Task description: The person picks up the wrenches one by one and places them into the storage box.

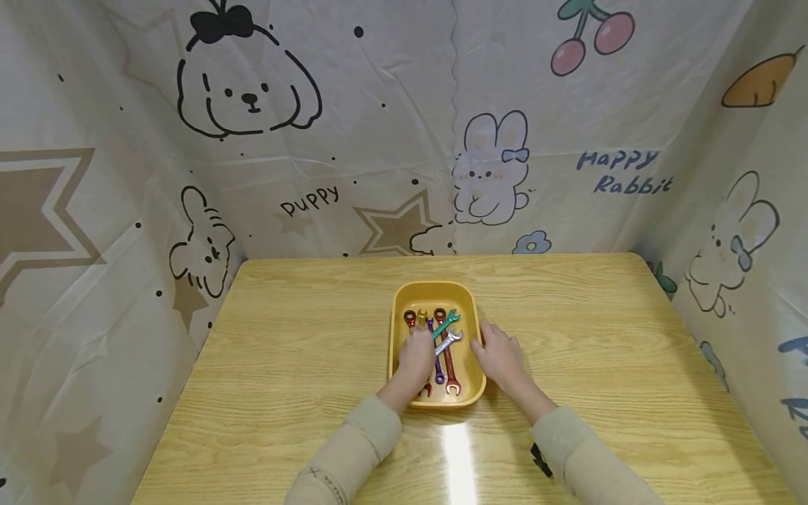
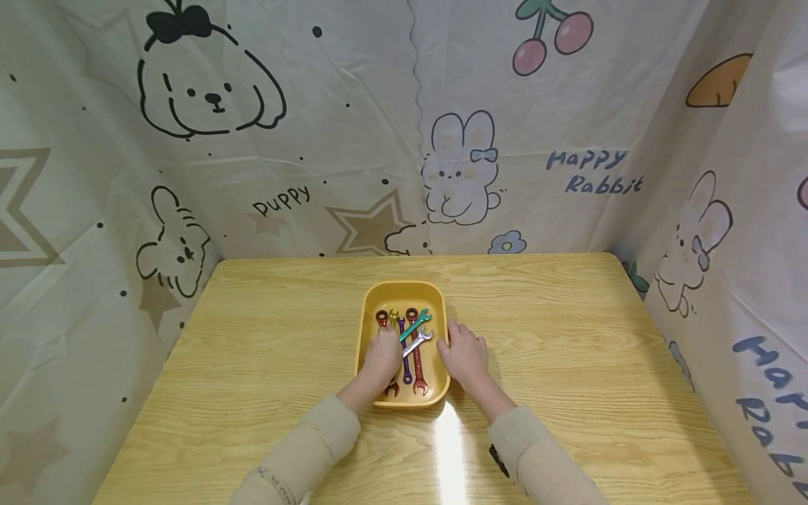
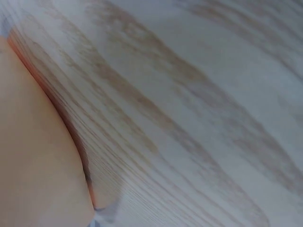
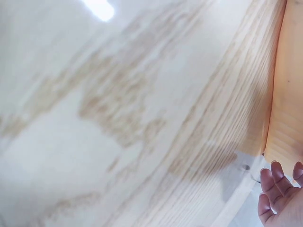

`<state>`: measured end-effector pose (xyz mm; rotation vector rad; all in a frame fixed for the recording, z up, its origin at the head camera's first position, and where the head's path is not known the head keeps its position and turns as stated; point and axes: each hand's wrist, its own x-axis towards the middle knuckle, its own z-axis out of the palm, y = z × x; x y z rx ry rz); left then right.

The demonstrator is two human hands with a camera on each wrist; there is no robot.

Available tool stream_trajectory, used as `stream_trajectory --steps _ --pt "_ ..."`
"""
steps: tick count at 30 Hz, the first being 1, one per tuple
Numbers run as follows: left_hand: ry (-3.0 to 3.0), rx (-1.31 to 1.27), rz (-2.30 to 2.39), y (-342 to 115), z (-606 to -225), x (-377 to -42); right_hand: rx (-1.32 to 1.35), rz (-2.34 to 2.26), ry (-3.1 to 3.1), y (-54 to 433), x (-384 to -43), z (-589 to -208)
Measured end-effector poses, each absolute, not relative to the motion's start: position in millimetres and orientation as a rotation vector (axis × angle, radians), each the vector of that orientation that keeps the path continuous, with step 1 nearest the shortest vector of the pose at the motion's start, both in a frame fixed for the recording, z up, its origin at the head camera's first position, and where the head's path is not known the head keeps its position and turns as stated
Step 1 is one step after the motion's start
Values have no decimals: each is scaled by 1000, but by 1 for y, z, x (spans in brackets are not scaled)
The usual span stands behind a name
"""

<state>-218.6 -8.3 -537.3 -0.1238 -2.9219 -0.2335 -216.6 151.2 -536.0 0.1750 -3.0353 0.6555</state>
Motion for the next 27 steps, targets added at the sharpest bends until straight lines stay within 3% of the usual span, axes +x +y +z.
stream_trajectory --steps 14,27 --pt "-3056 -38 -452 -6 -536 -218 179 659 -3026 152 -217 -537" --pt "-3045 -101 -313 -6 -536 -217 179 675 -3038 152 -215 -534"
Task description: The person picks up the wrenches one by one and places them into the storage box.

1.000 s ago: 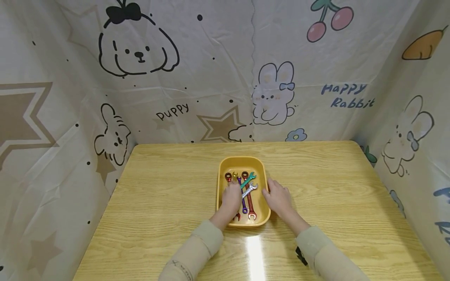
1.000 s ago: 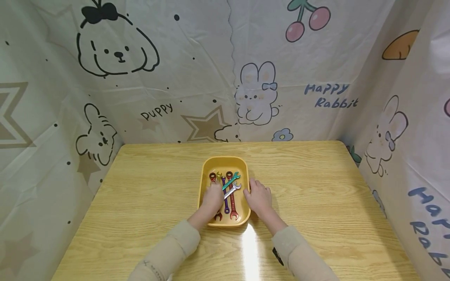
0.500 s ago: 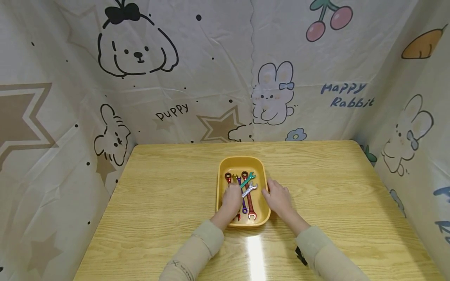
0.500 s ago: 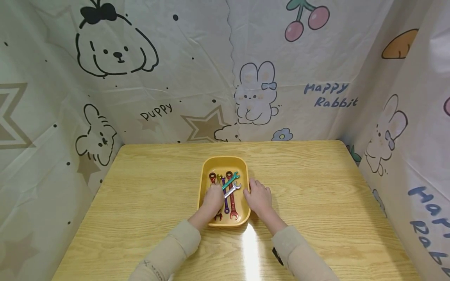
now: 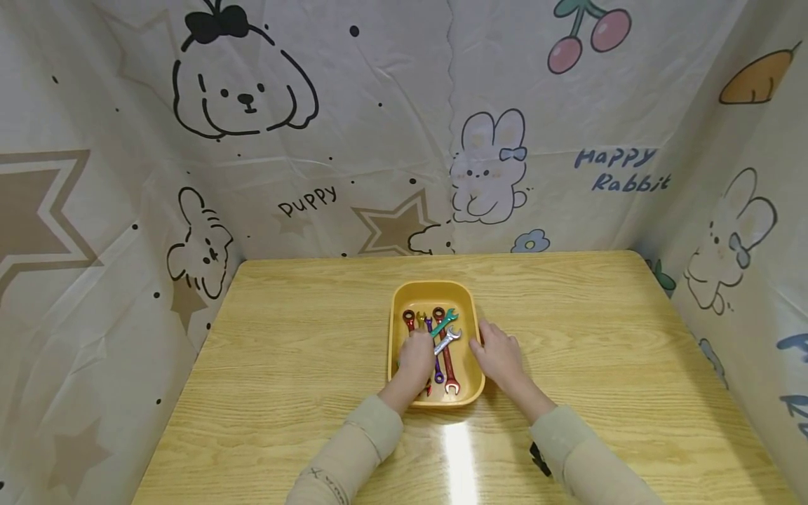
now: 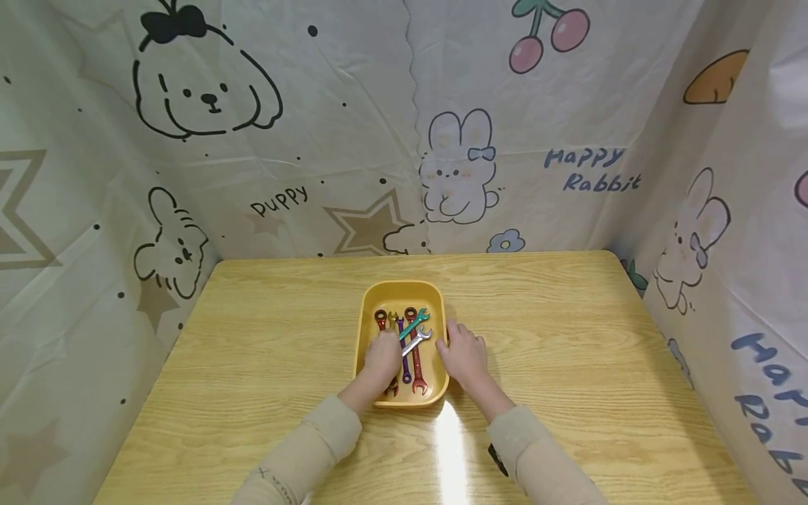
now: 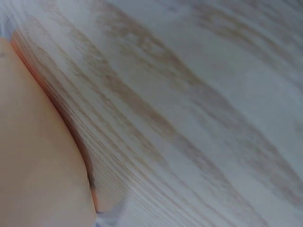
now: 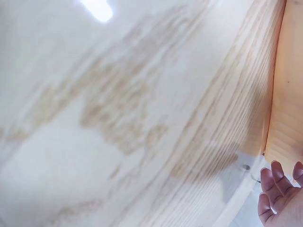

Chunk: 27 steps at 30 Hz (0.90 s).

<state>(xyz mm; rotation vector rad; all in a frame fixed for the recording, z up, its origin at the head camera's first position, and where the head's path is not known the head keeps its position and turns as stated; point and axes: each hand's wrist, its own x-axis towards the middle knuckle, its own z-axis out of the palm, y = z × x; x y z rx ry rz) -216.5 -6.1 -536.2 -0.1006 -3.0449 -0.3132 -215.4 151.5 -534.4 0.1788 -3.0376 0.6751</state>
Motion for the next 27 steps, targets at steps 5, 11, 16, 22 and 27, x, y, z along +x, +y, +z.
stream_trajectory --steps 5,11,16,22,27 --pt "-3013 -97 -294 -7 -537 -217 174 675 -3029 152 -216 -535" --pt "-3001 -72 -307 -7 -538 -217 173 676 -3024 152 -216 -536" --pt "-3082 -24 -399 -10 -537 -220 178 676 -3026 151 -214 -536" --pt "-3088 34 -497 -15 -530 -219 186 654 -3009 148 -215 -537" --pt "-2983 -43 -603 -21 -522 -217 161 638 -2972 150 -216 -538"
